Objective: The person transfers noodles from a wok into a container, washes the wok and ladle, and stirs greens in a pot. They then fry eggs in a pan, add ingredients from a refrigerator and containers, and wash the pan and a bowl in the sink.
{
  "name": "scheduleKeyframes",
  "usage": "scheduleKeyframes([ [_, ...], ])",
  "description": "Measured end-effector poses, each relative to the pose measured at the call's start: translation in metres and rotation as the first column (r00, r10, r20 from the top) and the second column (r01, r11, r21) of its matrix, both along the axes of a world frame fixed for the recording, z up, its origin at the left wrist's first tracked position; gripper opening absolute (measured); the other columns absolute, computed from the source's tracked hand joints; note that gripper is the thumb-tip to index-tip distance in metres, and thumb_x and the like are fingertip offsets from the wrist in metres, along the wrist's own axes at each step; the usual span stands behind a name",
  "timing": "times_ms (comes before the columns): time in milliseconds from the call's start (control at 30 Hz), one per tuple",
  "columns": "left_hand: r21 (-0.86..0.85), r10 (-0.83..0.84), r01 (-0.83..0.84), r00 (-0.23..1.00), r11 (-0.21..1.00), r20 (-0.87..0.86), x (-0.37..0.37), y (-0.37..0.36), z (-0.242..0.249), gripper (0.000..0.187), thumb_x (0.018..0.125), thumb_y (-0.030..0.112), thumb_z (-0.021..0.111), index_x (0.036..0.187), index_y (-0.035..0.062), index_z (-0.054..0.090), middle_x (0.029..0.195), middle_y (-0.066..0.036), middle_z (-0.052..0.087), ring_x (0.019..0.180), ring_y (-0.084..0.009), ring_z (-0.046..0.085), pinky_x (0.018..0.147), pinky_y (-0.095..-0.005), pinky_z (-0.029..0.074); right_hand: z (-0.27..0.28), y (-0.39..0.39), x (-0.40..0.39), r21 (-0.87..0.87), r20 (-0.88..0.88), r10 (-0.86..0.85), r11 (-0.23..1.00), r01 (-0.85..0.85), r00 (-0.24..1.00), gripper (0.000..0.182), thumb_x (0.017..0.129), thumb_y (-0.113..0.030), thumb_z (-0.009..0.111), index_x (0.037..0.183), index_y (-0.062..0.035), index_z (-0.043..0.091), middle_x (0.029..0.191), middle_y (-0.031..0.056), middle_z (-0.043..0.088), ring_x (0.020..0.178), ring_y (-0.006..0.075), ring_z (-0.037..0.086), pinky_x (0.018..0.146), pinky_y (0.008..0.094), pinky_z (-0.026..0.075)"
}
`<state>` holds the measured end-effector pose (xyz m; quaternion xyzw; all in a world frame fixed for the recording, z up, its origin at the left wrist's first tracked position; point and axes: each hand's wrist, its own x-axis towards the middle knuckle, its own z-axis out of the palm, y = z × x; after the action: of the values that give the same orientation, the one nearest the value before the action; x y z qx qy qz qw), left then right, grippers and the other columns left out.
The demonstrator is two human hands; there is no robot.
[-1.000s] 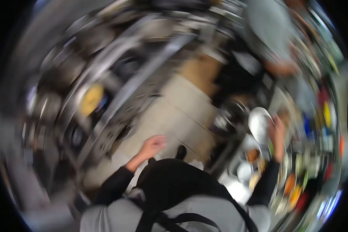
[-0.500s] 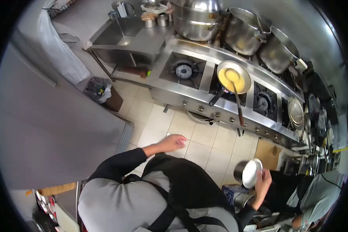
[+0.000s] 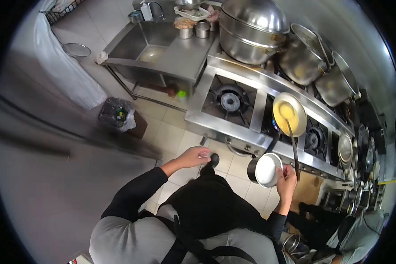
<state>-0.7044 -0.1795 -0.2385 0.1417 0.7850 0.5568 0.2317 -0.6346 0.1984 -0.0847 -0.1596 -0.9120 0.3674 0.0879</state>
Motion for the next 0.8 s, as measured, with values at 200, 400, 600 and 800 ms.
scheduleKeyframes([
  [200, -0.13, -0.045, 0.009, 0.958, 0.991, -0.282, -0.133, 0.013, 0.024, 0.062, 0.089, 0.042, 0.071, 0.134, 0.0032, 0.055, 0.12, -0.018, 0.062, 0.111, -0.0285, 0.063, 0.09, -0.0354, 0.052, -0.001, -0.023, -0.11, 0.041, -0.038, 0.126, 0.991, -0.124, 0.991, 0.013, 0.09, -0.008, 0.066, 0.086, 0.0016, 0.058, 0.059, 0.0103, 0.051, 0.055, 0.0119, 0.043, 0.052, 0.031, 0.039],
  [400, -0.211, -0.137, 0.09, 0.966, 0.973, -0.219, -0.225, -0.01, 0.056, 0.077, 0.092, 0.053, 0.062, 0.145, 0.0002, 0.043, 0.143, -0.022, 0.046, 0.132, -0.0364, 0.047, 0.108, -0.0411, 0.04, -0.01, -0.026, -0.21, 0.059, -0.062, 0.187, 0.981, -0.184, 0.98, 0.013, 0.088, -0.005, 0.063, 0.085, 0.0033, 0.053, 0.066, 0.0173, 0.05, 0.06, 0.0248, 0.046, 0.059, 0.0361, 0.043],
  [600, -0.244, -0.129, 0.04, 0.922, 0.969, -0.364, -0.326, -0.044, 0.028, 0.084, 0.089, 0.053, 0.066, 0.148, 0.0004, 0.037, 0.149, -0.021, 0.039, 0.136, -0.0359, 0.041, 0.112, -0.0405, 0.035, -0.019, -0.051, -0.271, 0.106, -0.049, 0.142, 0.985, -0.137, 0.989, 0.013, 0.088, -0.004, 0.064, 0.085, 0.0031, 0.054, 0.065, 0.0176, 0.051, 0.057, 0.0258, 0.049, 0.058, 0.0381, 0.043],
  [800, -0.539, -0.374, -0.049, 0.667, 0.841, -0.644, -0.452, -0.123, -0.058, 0.073, 0.099, 0.047, 0.05, 0.153, 0.0041, 0.027, 0.159, -0.02, 0.027, 0.147, -0.0343, 0.026, 0.121, -0.0449, 0.018, -0.04, -0.114, -0.295, 0.093, -0.001, -0.039, 0.995, 0.039, 0.999, 0.011, 0.09, -0.004, 0.063, 0.089, 0.0035, 0.054, 0.067, 0.0158, 0.055, 0.061, 0.0208, 0.05, 0.059, 0.0355, 0.043],
])
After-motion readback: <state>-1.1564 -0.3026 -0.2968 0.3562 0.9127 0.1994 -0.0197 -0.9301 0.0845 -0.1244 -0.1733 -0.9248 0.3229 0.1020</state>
